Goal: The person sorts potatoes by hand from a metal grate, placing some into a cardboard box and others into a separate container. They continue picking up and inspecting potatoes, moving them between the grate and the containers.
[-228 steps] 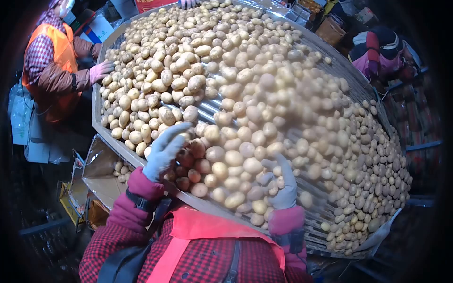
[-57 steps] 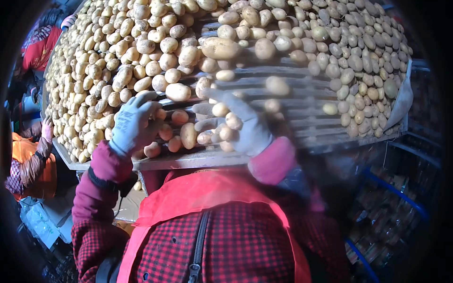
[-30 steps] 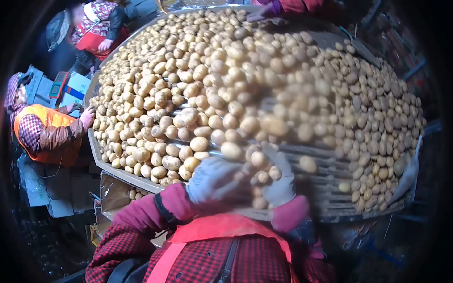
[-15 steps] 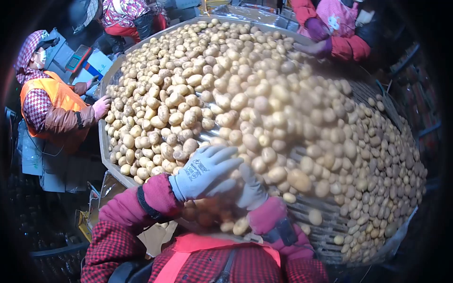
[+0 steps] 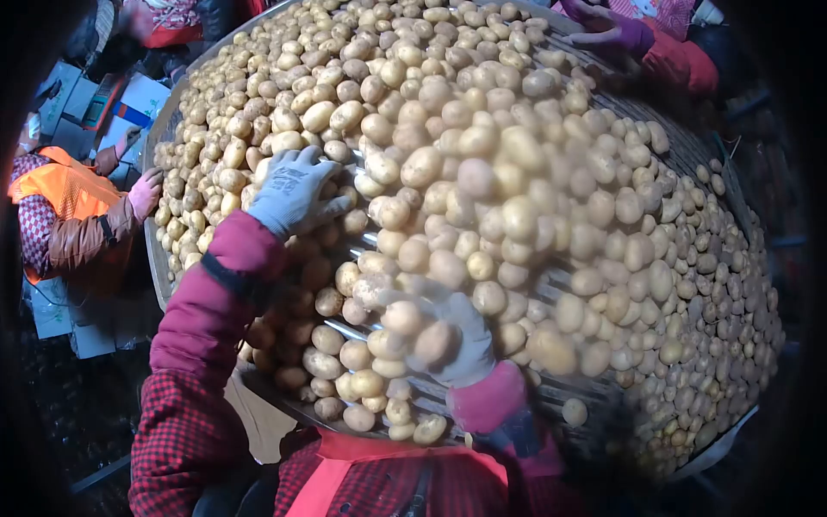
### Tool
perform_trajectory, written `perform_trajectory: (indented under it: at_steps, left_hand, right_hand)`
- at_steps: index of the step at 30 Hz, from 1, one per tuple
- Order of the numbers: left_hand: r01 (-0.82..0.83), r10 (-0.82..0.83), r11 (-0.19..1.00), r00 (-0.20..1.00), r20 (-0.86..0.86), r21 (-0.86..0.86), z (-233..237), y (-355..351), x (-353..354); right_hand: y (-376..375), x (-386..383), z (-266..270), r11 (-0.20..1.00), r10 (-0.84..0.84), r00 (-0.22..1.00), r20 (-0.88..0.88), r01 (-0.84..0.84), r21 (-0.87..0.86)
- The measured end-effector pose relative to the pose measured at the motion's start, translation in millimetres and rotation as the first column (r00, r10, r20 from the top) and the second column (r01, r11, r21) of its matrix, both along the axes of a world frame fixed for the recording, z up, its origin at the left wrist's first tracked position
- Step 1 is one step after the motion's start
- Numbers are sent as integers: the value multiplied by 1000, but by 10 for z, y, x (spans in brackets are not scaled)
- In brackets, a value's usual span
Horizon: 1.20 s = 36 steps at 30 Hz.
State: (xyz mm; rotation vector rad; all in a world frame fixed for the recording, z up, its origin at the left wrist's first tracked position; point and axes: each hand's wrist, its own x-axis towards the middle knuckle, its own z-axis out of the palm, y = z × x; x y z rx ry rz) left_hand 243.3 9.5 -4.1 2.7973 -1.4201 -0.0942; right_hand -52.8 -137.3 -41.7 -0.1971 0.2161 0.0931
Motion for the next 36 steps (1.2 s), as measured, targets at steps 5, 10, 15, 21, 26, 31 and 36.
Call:
perform_trajectory:
  at_steps: [5,10,15,21,26,31,36]
  left_hand:
    - [-157,154,986,987,46,60,71,549,-293]
    - [-181,190,981,972,135,-72,51,977,-424]
    - [-98,123,989,960,252,-109,-87,1356,-362]
    - [61,-62,992,998,-7,-114,-41,613,-100]
    - [6,-14,977,999,38,215,-163,31,81]
    - [183,-197,977,971,134,113,-322,207,102]
    - [174,-181,982,978,104,77,-267,190,83]
  right_hand:
    - [18,31,83,998,-48,995,-90,50,30]
    - [4,46,103,998,-56,998,-34,56,-6]
    - [-14,79,159,989,-30,999,11,28,146]
    - [1,72,105,997,-54,998,-16,55,56]
    - [37,127,283,998,-67,993,-99,65,-24]
    - [-20,97,281,1000,-10,993,-115,11,8]
    - [-17,96,243,1000,-18,993,-117,16,-19]
